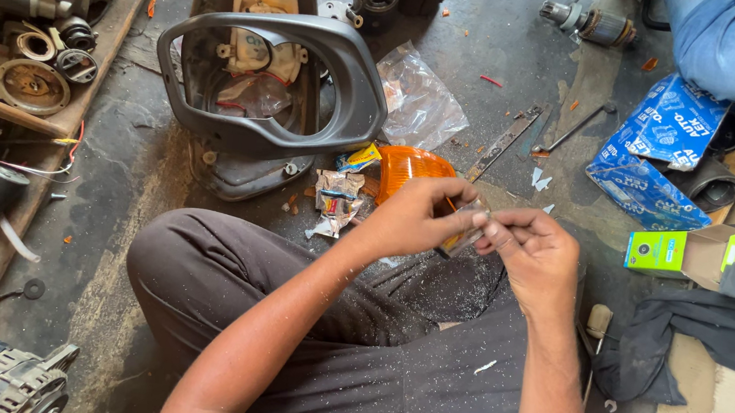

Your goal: The person sits on the floor and assembles an orange turn signal lens with a white reflector and bulb housing. They peel protective film, fit the reflector into the lens, and attach the bulb housing, handling small parts and packaging by hand.

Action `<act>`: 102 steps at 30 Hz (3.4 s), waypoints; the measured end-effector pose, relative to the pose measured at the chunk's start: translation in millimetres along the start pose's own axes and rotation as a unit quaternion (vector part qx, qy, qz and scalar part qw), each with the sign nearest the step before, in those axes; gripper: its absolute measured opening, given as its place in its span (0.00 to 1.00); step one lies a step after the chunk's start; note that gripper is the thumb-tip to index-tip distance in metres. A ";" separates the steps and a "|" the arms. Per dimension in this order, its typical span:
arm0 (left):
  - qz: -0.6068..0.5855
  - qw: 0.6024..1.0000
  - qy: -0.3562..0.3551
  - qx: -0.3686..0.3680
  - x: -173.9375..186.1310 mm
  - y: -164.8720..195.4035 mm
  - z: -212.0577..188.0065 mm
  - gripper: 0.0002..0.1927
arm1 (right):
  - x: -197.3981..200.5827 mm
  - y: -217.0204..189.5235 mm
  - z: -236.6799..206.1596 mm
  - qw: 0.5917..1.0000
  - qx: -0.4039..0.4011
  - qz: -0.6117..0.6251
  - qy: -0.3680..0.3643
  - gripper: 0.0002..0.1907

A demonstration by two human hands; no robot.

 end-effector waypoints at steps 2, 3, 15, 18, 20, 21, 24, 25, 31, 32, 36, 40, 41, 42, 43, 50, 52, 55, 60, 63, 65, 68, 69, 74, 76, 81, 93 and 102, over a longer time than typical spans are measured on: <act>-0.009 0.999 0.007 0.030 -0.7 2.2 -1.5 0.11 | -0.1 3.5 0.0 1.000 -0.010 -0.026 -0.006 0.08; -0.013 0.999 0.011 0.045 -0.6 2.9 -2.1 0.11 | -0.1 4.4 0.3 0.999 -0.012 -0.043 -0.008 0.08; 0.060 0.996 -0.059 -0.026 1.0 21.0 -7.2 0.07 | 3.0 -35.3 2.2 0.951 0.104 -0.275 -0.092 0.07; 0.062 0.995 -0.071 -0.025 0.8 22.5 -7.4 0.08 | 1.4 -40.9 2.1 0.943 0.118 -0.283 -0.128 0.06; 0.063 0.995 -0.072 -0.033 -0.2 22.8 -7.7 0.08 | 0.9 -40.3 2.1 0.951 0.114 -0.238 -0.161 0.06; 0.064 0.995 -0.073 -0.038 -0.8 22.2 -7.8 0.08 | 1.4 -39.5 2.6 0.954 0.114 -0.212 -0.176 0.06; 0.027 0.997 -0.056 -0.035 -4.2 13.4 -8.3 0.08 | 4.2 -30.5 4.5 0.971 0.046 -0.142 -0.187 0.06; 0.031 0.998 -0.044 -0.029 -4.0 7.6 -7.2 0.08 | 4.7 -27.5 5.5 0.975 0.014 -0.119 -0.184 0.06; -0.142 0.984 0.040 0.097 -2.2 -53.9 2.8 0.06 | -12.6 -65.8 -2.7 0.923 0.191 -0.320 -0.096 0.06; -0.168 0.971 0.085 0.145 3.1 -66.4 7.9 0.05 | -23.2 -73.0 -14.6 0.921 0.190 -0.310 -0.138 0.05; -0.234 0.939 0.222 0.122 34.3 -83.8 20.5 0.08 | -80.5 -87.2 -108.8 0.782 0.184 -0.214 -0.555 0.07; -0.191 0.960 0.200 0.033 39.4 -68.1 19.5 0.10 | -86.3 -67.6 -119.0 0.732 0.183 -0.300 -0.583 0.11; -0.178 0.965 0.190 0.019 36.3 -61.8 17.2 0.10 | -78.4 -59.0 -102.0 0.760 0.154 -0.371 -0.511 0.14; -0.165 0.970 0.179 0.005 32.3 -54.9 14.1 0.10 | -65.9 -54.3 -85.1 0.788 0.133 -0.439 -0.410 0.16; -0.124 0.976 0.181 -0.009 28.4 -47.2 10.5 0.10 | -51.1 -51.7 -69.6 0.804 0.111 -0.501 -0.302 0.18; 0.092 0.984 0.117 -0.093 -8.9 3.2 -0.2 0.09 | -11.6 -29.0 -14.9 0.997 -0.036 -0.033 -0.052 0.15; 0.114 0.984 0.103 -0.091 -17.0 9.8 -2.8 0.10 | -15.5 -18.2 -11.9 0.997 -0.044 0.025 -0.065 0.13; 0.117 0.984 0.099 -0.091 -16.9 15.4 -7.2 0.10 | -16.9 -4.0 -11.2 0.995 -0.068 0.037 -0.061 0.09; 0.142 0.985 0.065 -0.076 -0.2 17.4 -2.3 0.10 | -7.7 -4.5 -12.4 0.999 -0.037 0.016 -0.008 0.08; 0.114 0.987 0.057 -0.093 2.4 19.2 -3.3 0.09 | -9.4 -5.4 -13.1 0.997 -0.063 0.014 -0.029 0.08; 0.136 0.985 0.050 -0.092 -3.2 18.7 -3.8 0.09 | -14.2 -6.2 -12.9 0.997 -0.051 0.021 -0.055 0.08; 0.150 0.982 0.057 -0.098 -6.4 19.1 -6.3 0.09 | -18.6 -3.5 -11.8 0.998 -0.045 0.018 -0.047 0.08; 0.151 0.981 0.061 -0.103 -6.1 19.5 -6.9 0.09 | -19.2 -2.0 -11.2 0.998 -0.044 0.015 -0.036 0.08; 0.160 0.976 0.071 -0.131 -2.6 21.4 -5.9 0.09 | -20.1 6.8 -7.6 0.996 -0.008 0.080 0.036 0.05; 0.200 0.971 0.061 -0.113 -0.1 19.2 -4.8 0.10 | -16.3 11.1 -3.2 0.993 0.009 0.097 0.060 0.05; 0.415 0.908 0.044 -0.027 47.3 8.9 1.4 0.08 | -18.1 35.1 13.1 0.971 -0.087 -0.223 0.015 0.09; 0.495 0.834 0.240 0.040 143.2 34.8 -29.8 0.15 | -114.6 82.0 17.7 0.814 0.021 -0.543 -0.207 0.11; 0.472 0.851 0.224 0.047 142.4 37.3 -31.2 0.17 | -157.5 120.1 10.2 0.696 0.095 -0.658 -0.270 0.07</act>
Point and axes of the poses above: each hand's wrist, its own z-axis towards the middle knuckle, its own x-axis out of the back of the hand, y = z × x, the point moved 4 cm from there along z, towards the middle knuckle, and after that the axes turned 15 degrees about -z, right-handed, at the moved point
